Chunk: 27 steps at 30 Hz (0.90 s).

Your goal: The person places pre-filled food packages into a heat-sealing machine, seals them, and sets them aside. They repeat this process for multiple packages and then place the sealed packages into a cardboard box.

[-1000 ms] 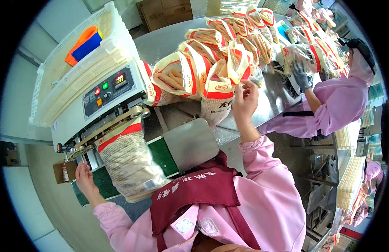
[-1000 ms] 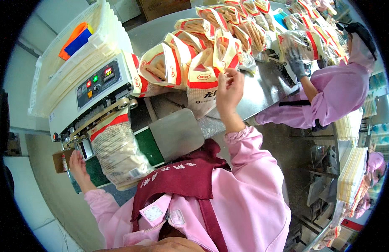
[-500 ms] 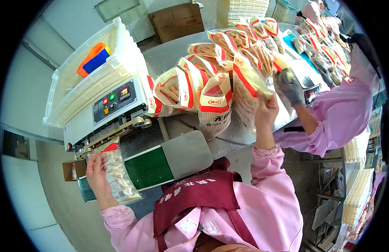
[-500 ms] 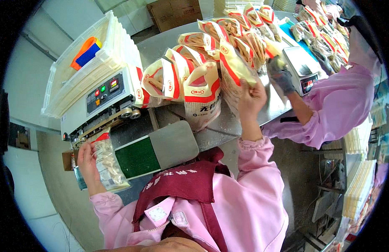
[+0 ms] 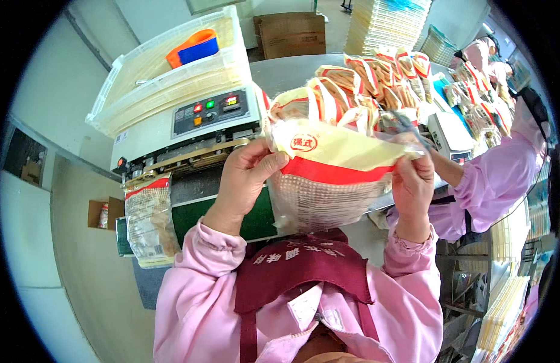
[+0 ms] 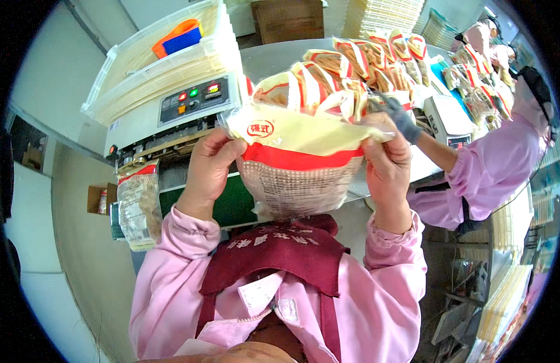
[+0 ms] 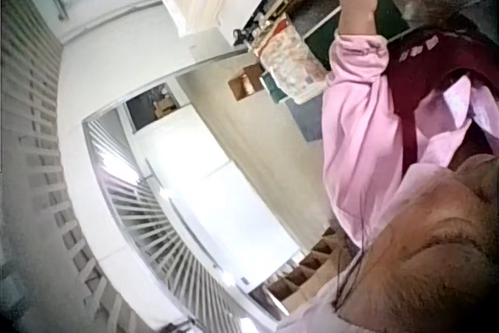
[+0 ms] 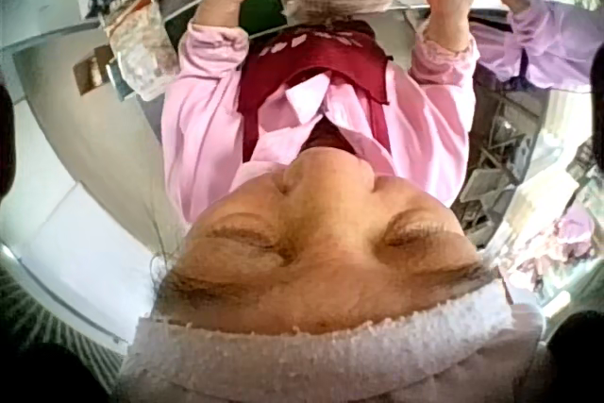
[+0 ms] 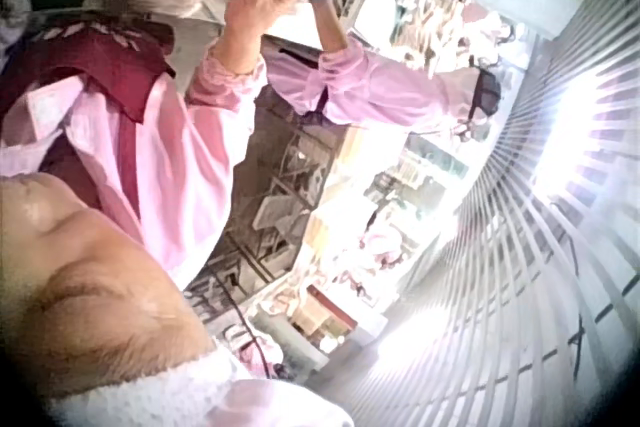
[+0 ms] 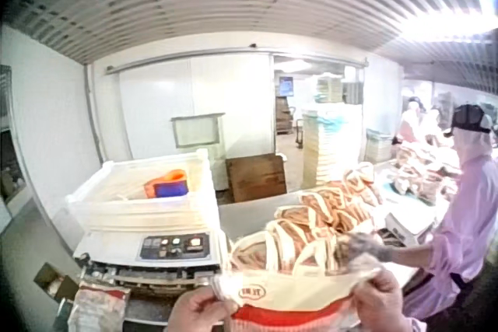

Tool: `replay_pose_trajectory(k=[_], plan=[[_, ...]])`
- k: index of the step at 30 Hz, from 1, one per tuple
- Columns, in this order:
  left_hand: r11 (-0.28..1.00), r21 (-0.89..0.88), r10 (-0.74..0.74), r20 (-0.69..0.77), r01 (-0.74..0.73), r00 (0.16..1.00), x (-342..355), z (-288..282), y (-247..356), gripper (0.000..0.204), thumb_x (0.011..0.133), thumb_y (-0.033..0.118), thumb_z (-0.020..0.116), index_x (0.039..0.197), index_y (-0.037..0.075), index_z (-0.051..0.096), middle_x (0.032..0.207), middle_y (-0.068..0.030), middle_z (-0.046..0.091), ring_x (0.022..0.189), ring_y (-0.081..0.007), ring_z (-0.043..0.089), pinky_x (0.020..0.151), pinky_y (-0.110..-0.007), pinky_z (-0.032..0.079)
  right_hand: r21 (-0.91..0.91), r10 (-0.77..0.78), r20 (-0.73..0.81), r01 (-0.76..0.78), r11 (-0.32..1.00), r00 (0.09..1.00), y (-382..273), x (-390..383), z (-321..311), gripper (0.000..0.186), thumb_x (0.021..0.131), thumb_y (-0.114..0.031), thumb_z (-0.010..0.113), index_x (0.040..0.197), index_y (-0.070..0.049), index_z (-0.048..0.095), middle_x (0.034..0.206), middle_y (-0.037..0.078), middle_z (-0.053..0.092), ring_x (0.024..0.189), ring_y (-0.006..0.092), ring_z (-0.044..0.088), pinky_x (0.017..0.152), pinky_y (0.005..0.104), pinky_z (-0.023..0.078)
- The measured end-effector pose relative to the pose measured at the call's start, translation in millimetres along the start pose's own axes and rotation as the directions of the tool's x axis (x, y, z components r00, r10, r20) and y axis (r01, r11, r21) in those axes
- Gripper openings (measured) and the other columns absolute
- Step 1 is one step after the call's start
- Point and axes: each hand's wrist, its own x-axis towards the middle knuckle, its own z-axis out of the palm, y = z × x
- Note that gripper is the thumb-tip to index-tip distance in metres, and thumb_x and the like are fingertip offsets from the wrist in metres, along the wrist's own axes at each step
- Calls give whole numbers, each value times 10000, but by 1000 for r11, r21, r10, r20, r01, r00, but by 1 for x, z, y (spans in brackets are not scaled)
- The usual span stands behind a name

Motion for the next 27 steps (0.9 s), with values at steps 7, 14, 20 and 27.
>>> replay_pose_trajectory(k=[7,14,20,27], plan=[[989,-102,77,-247,-105,966,-24,-10,-32,206,934,129,679,1105,14,658,1036,-27,687,941,-90,615,870,-246,478,-302,87,57,-65,951,995,-8,-6,13,297,900,90,599,1192,34,602,1057,97,678,993,139,637,887,265,494],[972,-194,64,-325,-132,944,-26,-14,-38,225,954,122,657,1133,-13,651,1043,-35,683,939,-88,616,861,-238,490,-45,422,-92,-427,903,902,34,-9,-9,259,937,-114,667,1151,31,640,1028,75,707,926,116,655,856,249,511],[992,28,121,-504,-124,855,-27,-12,-45,219,931,93,682,1092,-56,679,977,-49,696,867,-81,617,798,-219,506,-107,260,-181,-281,954,949,36,-19,3,169,899,-64,703,1042,11,655,991,74,707,865,100,657,816,248,518],[995,-99,-62,-449,19,891,-48,-6,-7,229,923,119,666,1100,-26,663,978,-80,688,836,-125,658,718,-248,539,-2,315,-172,-320,947,933,2,-36,19,186,854,-67,707,990,-11,594,950,47,653,821,110,627,776,266,519]])
